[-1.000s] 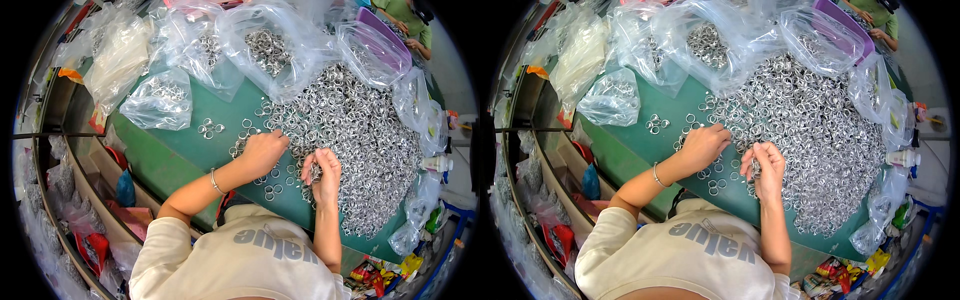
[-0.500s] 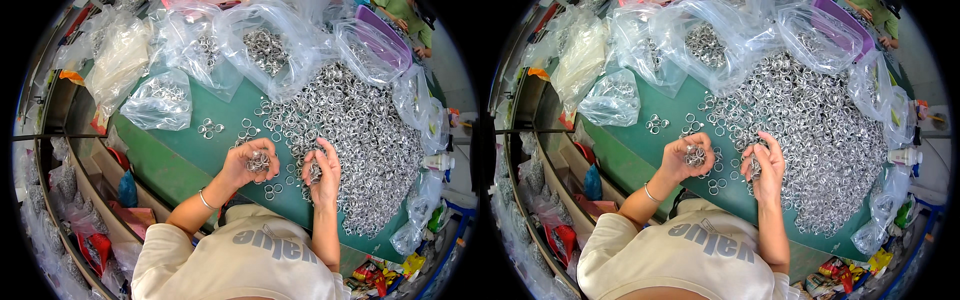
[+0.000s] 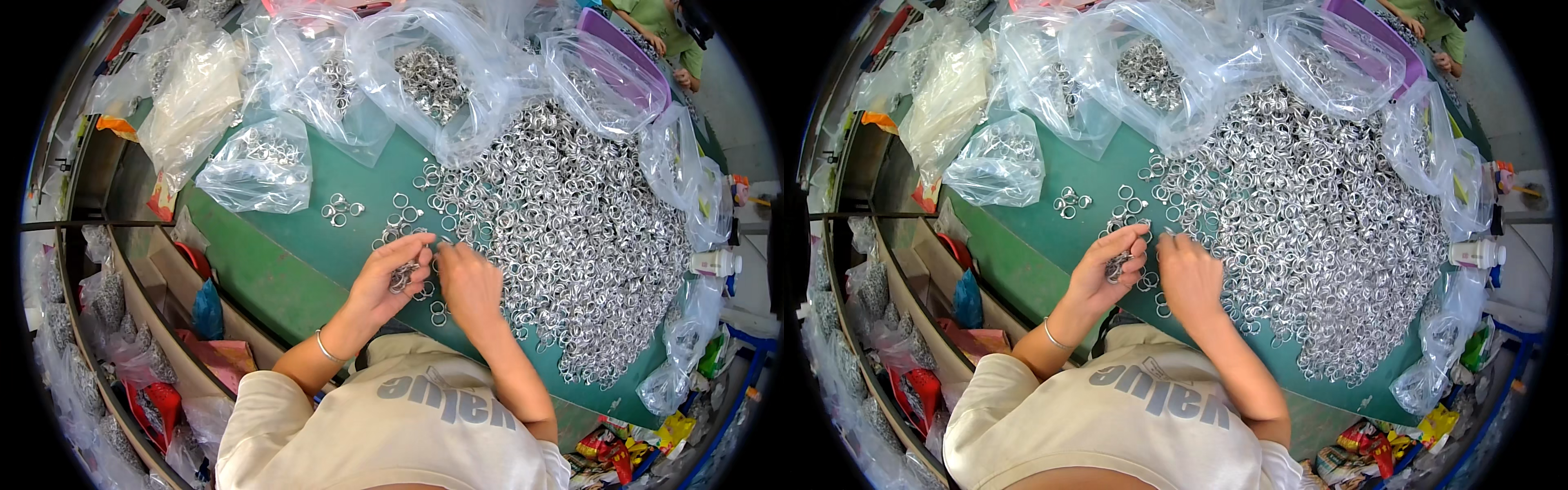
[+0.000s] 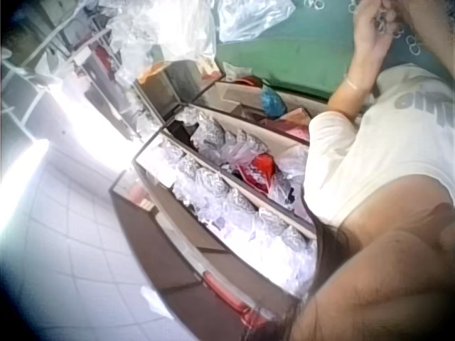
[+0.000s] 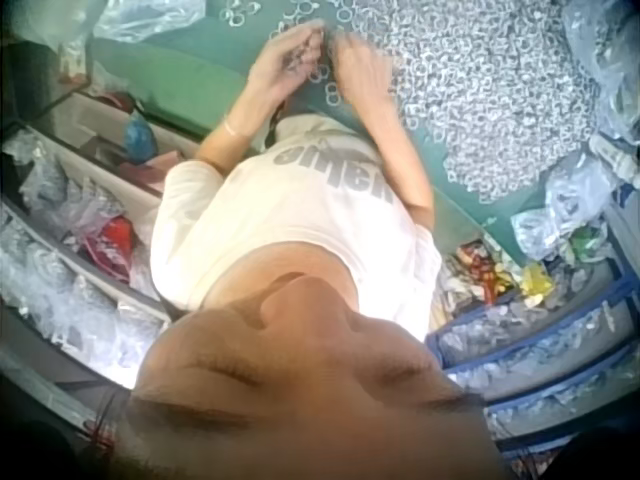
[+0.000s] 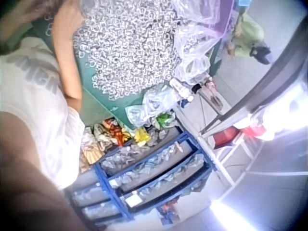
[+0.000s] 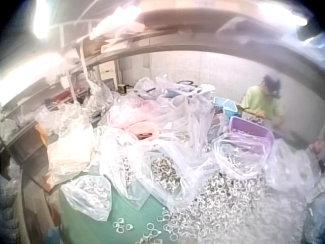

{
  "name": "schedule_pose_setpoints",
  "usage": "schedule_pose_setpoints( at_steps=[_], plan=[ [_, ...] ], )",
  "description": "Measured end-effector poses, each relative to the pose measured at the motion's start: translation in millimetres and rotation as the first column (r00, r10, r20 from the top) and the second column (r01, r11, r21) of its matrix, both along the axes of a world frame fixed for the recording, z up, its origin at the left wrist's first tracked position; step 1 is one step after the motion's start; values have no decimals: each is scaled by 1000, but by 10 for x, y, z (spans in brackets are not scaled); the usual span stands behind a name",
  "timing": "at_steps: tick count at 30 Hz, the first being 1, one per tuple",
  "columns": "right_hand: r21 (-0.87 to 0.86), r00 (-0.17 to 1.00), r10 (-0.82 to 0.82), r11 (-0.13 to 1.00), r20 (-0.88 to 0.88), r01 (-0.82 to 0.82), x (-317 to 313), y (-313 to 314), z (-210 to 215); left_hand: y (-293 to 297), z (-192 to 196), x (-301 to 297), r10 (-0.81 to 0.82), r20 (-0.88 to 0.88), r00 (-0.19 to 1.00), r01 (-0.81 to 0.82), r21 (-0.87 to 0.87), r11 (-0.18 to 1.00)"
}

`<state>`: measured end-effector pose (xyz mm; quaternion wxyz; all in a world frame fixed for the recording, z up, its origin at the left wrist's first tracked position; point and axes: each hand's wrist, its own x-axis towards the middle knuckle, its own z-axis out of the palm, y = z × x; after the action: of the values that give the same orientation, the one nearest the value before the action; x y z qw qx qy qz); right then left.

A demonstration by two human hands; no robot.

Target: The person sorts through a large pile of small metal rings by hand on a workbench, picking up individual rings and placing them into smaller groups.

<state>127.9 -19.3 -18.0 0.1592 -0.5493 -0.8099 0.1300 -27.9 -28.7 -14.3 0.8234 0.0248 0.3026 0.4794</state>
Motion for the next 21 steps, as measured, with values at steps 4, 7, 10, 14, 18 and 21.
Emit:
schedule_pose_setpoints(
  at_steps=[4, 7, 10, 14, 18, 21],
  plan=[
    [-124, 943, 0, 991, -334, -44, 95, -106, 65, -43, -13, -75, 136, 35, 990, -136, -3, 991],
    [-228, 912, -238, 959, -332, 167, 249, -64, 198, -88, -36, -92, 161, 8, 987, -161, -8, 987],
    [27, 971, -237, 971, -20, 238, 246, 15, 166, -84, 59, -34, 138, 18, 990, -137, -72, 988],
    [44, 987, -114, 993, 118, 109, 104, 32, 145, -97, -78, -41, 69, 134, 989, -59, -79, 995],
    [-16, 998, 38, 999, -45, -39, 85, -74, 158, -98, 30, -60, 84, 51, 995, -83, -27, 996],
    [-20, 965, -35, 999, -259, 31, 155, -63, 98, -111, 39, -64, 104, -203, 974, -92, 67, 994]
  ],
)
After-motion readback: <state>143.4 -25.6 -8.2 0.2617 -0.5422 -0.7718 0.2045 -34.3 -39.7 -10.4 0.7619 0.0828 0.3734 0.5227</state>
